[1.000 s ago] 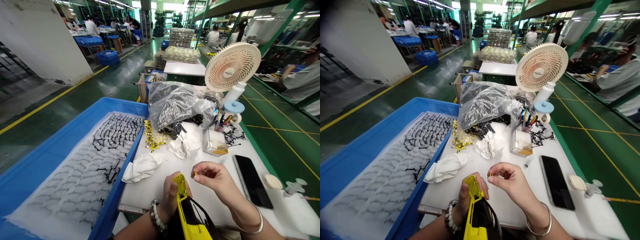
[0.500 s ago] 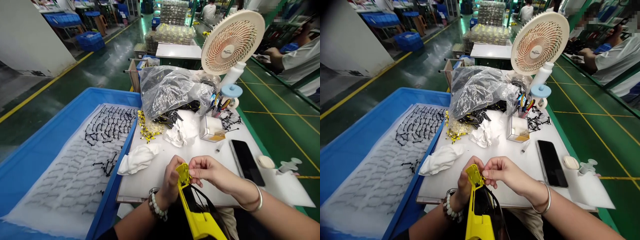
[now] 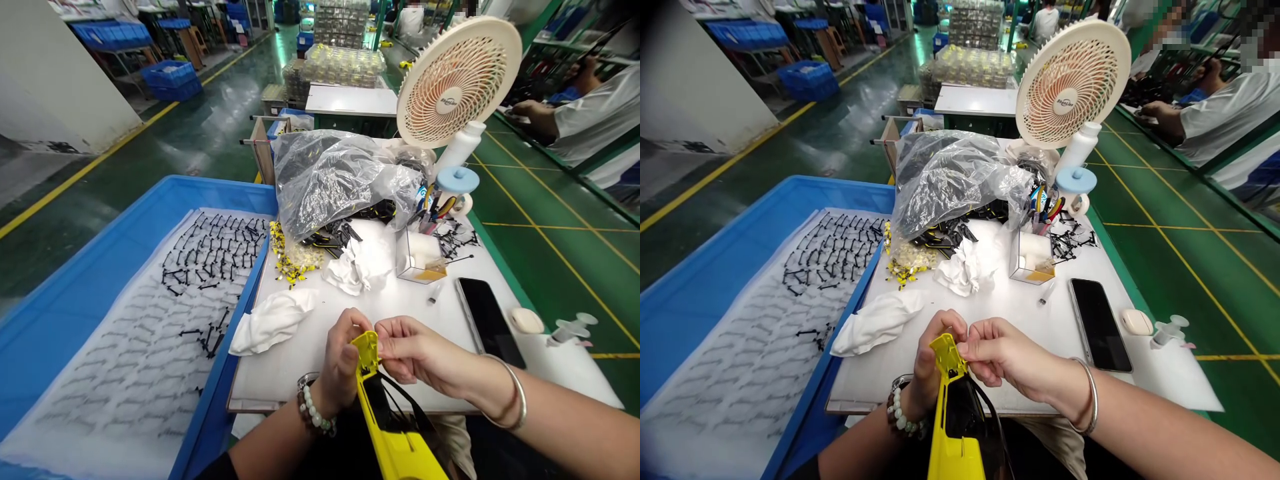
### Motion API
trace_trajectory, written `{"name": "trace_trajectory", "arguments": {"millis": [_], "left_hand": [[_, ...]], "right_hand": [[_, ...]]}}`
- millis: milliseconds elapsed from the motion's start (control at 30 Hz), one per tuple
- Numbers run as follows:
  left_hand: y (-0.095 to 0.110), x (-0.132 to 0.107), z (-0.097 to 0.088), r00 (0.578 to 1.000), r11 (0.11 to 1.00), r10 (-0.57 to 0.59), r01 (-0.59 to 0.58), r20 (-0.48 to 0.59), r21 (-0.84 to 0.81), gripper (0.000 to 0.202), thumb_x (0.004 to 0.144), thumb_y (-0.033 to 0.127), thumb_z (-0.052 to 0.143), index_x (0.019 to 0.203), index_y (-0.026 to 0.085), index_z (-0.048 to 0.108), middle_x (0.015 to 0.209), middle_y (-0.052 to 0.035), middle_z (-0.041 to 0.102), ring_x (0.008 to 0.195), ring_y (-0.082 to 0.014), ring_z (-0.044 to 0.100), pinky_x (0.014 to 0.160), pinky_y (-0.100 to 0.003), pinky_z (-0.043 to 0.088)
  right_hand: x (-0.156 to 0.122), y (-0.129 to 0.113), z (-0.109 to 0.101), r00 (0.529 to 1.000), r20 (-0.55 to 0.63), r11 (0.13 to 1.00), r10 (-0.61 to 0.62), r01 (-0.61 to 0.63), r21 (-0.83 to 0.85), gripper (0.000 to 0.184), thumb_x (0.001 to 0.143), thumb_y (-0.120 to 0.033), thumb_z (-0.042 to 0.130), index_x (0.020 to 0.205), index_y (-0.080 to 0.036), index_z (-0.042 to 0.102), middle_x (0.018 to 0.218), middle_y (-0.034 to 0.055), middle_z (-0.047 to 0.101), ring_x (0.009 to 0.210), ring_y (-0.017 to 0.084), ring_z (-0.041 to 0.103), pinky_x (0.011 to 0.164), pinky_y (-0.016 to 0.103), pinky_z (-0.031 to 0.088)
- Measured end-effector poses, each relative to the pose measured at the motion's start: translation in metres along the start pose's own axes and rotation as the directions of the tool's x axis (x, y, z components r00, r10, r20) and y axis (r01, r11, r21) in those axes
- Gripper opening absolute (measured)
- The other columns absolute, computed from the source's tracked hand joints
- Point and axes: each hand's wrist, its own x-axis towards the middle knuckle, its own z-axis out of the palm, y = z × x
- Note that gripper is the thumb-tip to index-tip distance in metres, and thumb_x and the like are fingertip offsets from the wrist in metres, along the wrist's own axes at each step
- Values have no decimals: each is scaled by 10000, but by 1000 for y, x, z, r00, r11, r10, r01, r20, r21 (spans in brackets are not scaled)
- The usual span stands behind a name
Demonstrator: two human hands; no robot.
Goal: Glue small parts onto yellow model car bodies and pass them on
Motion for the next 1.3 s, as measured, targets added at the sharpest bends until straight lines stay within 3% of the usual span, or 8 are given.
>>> {"name": "trace_trajectory", "arguments": {"millis": [200,333,433,600,867,1000,1167,1300], "left_hand": [[7,0,-2,972,951,235,-235,25,202,471,897,654,449,858,197,560,745,0,499,642,-146,441,599,-283,342],[14,-9,-5,893,806,423,-448,154,386,277,988,419,420,919,241,620,801,-30,536,841,-203,458,789,-344,386],[11,-18,-4,835,722,483,-550,264,419,255,989,427,405,1075,290,602,885,-42,481,881,-215,454,784,-363,424],[4,-25,7,858,803,474,-514,199,301,279,966,485,422,1088,291,582,918,-30,378,909,-211,476,791,-360,506],[10,-24,20,872,808,459,-489,169,330,220,939,441,469,1022,275,586,877,-30,369,854,-216,475,709,-349,510],[12,-24,19,885,826,433,-466,172,318,211,942,452,469,1044,297,569,881,-27,352,854,-215,478,721,-359,517],[13,-22,17,872,820,444,-489,207,298,237,946,463,461,1109,326,564,890,-21,357,840,-199,460,747,-352,506],[9,-24,17,865,813,460,-501,202,297,243,941,477,466,1099,327,573,880,-17,358,842,-200,467,753,-359,505]], "right_hand": [[-5,6,-4,998,1,994,-61,61,-87,487,742,-553,760,724,-201,425,439,-92,424,400,47,281,423,215,157],[-12,0,-10,985,20,932,-171,168,-322,426,806,-547,719,785,-174,513,585,-47,501,541,80,398,509,228,261],[-22,-11,-13,961,108,700,-254,260,-665,351,957,-522,506,887,-181,554,755,-4,529,690,121,442,616,259,345],[-32,-28,-14,936,307,307,-173,348,-886,248,1022,-336,345,857,-203,474,780,7,498,694,145,436,643,293,355],[-33,-38,-10,911,406,26,-80,409,-912,208,1000,-210,333,845,-211,471,771,25,512,706,172,450,645,308,331],[-33,-34,-7,924,369,27,-100,373,-927,183,964,-174,351,821,-220,455,728,11,505,648,165,424,593,305,294],[-32,-22,-5,935,314,215,-166,346,-913,247,999,-237,316,775,-218,417,699,0,480,638,145,437,607,280,331],[-34,-12,-4,917,321,169,-236,364,-916,218,995,-225,320,815,-213,442,736,19,512,641,147,440,605,282,339]]}}
